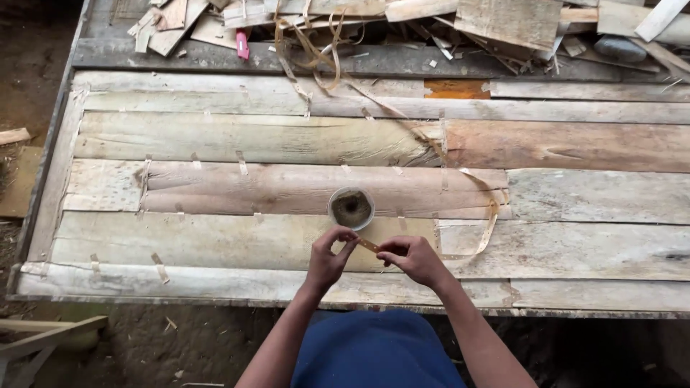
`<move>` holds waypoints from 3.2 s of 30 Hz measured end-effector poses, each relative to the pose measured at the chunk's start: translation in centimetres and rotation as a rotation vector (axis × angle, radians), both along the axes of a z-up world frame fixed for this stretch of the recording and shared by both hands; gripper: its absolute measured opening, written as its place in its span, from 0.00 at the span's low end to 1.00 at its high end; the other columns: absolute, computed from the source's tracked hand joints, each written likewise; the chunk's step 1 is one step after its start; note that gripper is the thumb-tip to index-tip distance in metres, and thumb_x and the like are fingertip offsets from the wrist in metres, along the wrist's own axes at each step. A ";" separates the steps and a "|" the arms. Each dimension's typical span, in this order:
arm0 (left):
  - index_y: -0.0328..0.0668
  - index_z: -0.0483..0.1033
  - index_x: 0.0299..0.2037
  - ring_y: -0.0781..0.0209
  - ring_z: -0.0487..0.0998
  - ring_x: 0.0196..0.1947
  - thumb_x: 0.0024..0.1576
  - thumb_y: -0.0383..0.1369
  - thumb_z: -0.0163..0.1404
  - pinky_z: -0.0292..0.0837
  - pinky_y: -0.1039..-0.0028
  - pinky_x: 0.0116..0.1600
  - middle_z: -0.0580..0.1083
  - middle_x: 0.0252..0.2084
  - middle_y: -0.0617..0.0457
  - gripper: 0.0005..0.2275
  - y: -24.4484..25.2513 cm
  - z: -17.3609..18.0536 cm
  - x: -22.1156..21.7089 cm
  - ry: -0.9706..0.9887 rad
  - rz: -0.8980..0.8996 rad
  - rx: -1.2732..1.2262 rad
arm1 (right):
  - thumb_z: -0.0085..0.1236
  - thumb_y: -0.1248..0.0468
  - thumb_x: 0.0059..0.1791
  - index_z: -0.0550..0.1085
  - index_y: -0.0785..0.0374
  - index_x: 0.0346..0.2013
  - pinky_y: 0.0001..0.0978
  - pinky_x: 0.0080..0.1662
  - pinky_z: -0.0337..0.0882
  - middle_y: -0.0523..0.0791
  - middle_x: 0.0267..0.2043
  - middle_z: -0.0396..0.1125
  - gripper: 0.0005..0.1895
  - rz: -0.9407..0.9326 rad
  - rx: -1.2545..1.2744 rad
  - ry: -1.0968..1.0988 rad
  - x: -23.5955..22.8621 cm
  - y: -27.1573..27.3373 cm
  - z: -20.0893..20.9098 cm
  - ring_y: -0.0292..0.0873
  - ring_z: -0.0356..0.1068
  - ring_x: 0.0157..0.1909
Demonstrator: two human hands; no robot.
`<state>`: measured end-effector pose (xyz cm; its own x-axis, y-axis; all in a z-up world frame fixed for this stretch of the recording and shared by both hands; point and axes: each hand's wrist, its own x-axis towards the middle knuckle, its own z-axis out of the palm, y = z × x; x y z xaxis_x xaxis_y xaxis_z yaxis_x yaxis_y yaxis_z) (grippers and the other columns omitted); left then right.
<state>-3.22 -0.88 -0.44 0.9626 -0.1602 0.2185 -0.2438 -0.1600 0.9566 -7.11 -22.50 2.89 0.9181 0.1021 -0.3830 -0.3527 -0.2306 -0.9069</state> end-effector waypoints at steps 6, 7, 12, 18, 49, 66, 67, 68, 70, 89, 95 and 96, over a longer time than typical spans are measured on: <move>0.50 0.86 0.39 0.55 0.84 0.33 0.53 0.30 0.62 0.76 0.63 0.48 0.83 0.32 0.53 0.06 2.3 0.2 0.9 0.043 -0.015 0.062 | 0.67 0.70 0.45 0.85 0.63 0.37 0.38 0.40 0.80 0.55 0.32 0.79 0.07 -0.113 -0.125 -0.009 -2.7 -1.1 -1.6 0.45 0.80 0.33; 0.50 0.86 0.39 0.55 0.84 0.33 0.53 0.30 0.62 0.76 0.63 0.48 0.83 0.32 0.53 0.06 3.8 -0.4 1.7 0.049 -0.014 0.065 | 0.67 0.70 0.45 0.85 0.63 0.37 0.38 0.40 0.80 0.55 0.32 0.79 0.07 -0.113 -0.122 -0.002 -3.6 -1.8 -1.1 0.45 0.80 0.33; 0.39 0.80 0.46 0.59 0.81 0.30 0.64 0.22 0.46 0.75 0.71 0.43 0.79 0.35 0.47 0.09 11.3 -4.0 5.4 0.266 0.333 -0.146 | 0.63 0.70 0.51 0.77 0.74 0.48 0.47 0.36 0.81 0.62 0.40 0.75 0.13 -0.609 -0.028 0.101 -7.6 -6.9 -1.8 0.55 0.76 0.31; 0.43 0.79 0.44 0.64 0.80 0.30 0.64 0.20 0.42 0.67 0.82 0.39 0.78 0.32 0.53 0.11 17.3 -6.3 6.8 0.386 0.443 -0.137 | 0.61 0.70 0.54 0.75 0.71 0.51 0.36 0.39 0.80 0.53 0.43 0.71 0.11 -0.890 -0.126 -0.040 -13.2 -10.4 -5.1 0.46 0.74 0.35; 0.40 0.62 0.61 0.44 0.76 0.55 0.66 0.33 0.43 0.76 0.55 0.56 0.74 0.57 0.40 0.15 1.5 -8.4 7.9 0.806 -0.119 0.267 | 0.45 0.72 0.58 0.70 0.71 0.52 0.34 0.32 0.66 0.52 0.31 0.66 0.10 -0.735 0.098 0.164 -9.3 3.8 -5.4 0.42 0.60 0.27; 0.51 0.68 0.55 0.58 0.84 0.28 0.61 0.31 0.41 0.71 0.68 0.39 0.76 0.24 0.54 0.12 12.5 -11.2 0.8 0.842 -0.025 0.182 | 0.48 0.61 0.58 0.70 0.65 0.43 0.30 0.18 0.71 0.52 0.33 0.72 0.09 -0.018 -0.080 0.562 -2.8 10.5 -1.6 0.43 0.70 0.21; 0.51 0.68 0.55 0.58 0.84 0.28 0.61 0.31 0.41 0.71 0.68 0.39 0.76 0.24 0.54 0.12 13.4 -10.5 1.1 0.842 -0.035 0.189 | 0.48 0.61 0.58 0.70 0.65 0.43 0.30 0.18 0.71 0.52 0.33 0.72 0.09 -0.029 -0.075 0.564 -2.7 11.3 -1.7 0.43 0.70 0.21; 0.51 0.69 0.55 0.60 0.82 0.28 0.61 0.30 0.40 0.74 0.68 0.42 0.76 0.24 0.54 0.13 14.4 -9.8 1.6 0.852 -0.039 0.168 | 0.48 0.62 0.57 0.71 0.64 0.44 0.29 0.18 0.69 0.50 0.32 0.72 0.08 -0.019 -0.115 0.568 -2.6 12.2 -1.8 0.41 0.68 0.22; 0.50 0.70 0.55 0.62 0.80 0.27 0.60 0.29 0.40 0.76 0.67 0.45 0.76 0.23 0.53 0.14 16.7 -10.3 2.7 0.864 -0.046 0.160 | 0.49 0.62 0.56 0.72 0.63 0.44 0.28 0.18 0.68 0.49 0.32 0.73 0.08 -0.015 -0.144 0.576 -2.2 14.1 -3.0 0.39 0.66 0.23; 0.39 0.66 0.66 0.53 0.70 0.64 0.51 0.36 0.48 0.63 0.62 0.64 0.69 0.63 0.45 0.29 45.5 -15.2 -4.0 -0.143 0.239 1.137 | 0.57 0.64 0.53 0.71 0.77 0.53 0.32 0.23 0.78 0.60 0.41 0.74 0.19 -0.380 0.050 0.326 2.9 32.6 -6.8 0.50 0.76 0.29; 0.44 0.68 0.64 0.52 0.69 0.62 0.48 0.38 0.49 0.60 0.55 0.65 0.68 0.59 0.47 0.29 45.0 -15.5 -2.3 -0.118 0.171 1.154 | 0.58 0.65 0.53 0.71 0.73 0.50 0.37 0.34 0.82 0.58 0.44 0.74 0.15 -0.549 0.113 0.264 3.4 32.2 -10.1 0.50 0.77 0.36; 0.49 0.69 0.63 0.54 0.70 0.57 0.48 0.39 0.49 0.62 0.55 0.62 0.68 0.55 0.51 0.28 44.6 -15.8 -1.9 -0.082 0.189 1.168 | 0.60 0.68 0.51 0.72 0.74 0.50 0.39 0.37 0.82 0.58 0.43 0.73 0.15 -0.588 0.118 0.268 3.3 31.9 -10.5 0.50 0.76 0.36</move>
<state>-5.12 43.74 -16.26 0.9824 -0.1600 0.0967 -0.1760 -0.9659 0.1900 -3.82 9.43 -7.60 0.7078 -0.3323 -0.6234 -0.6068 0.1658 -0.7773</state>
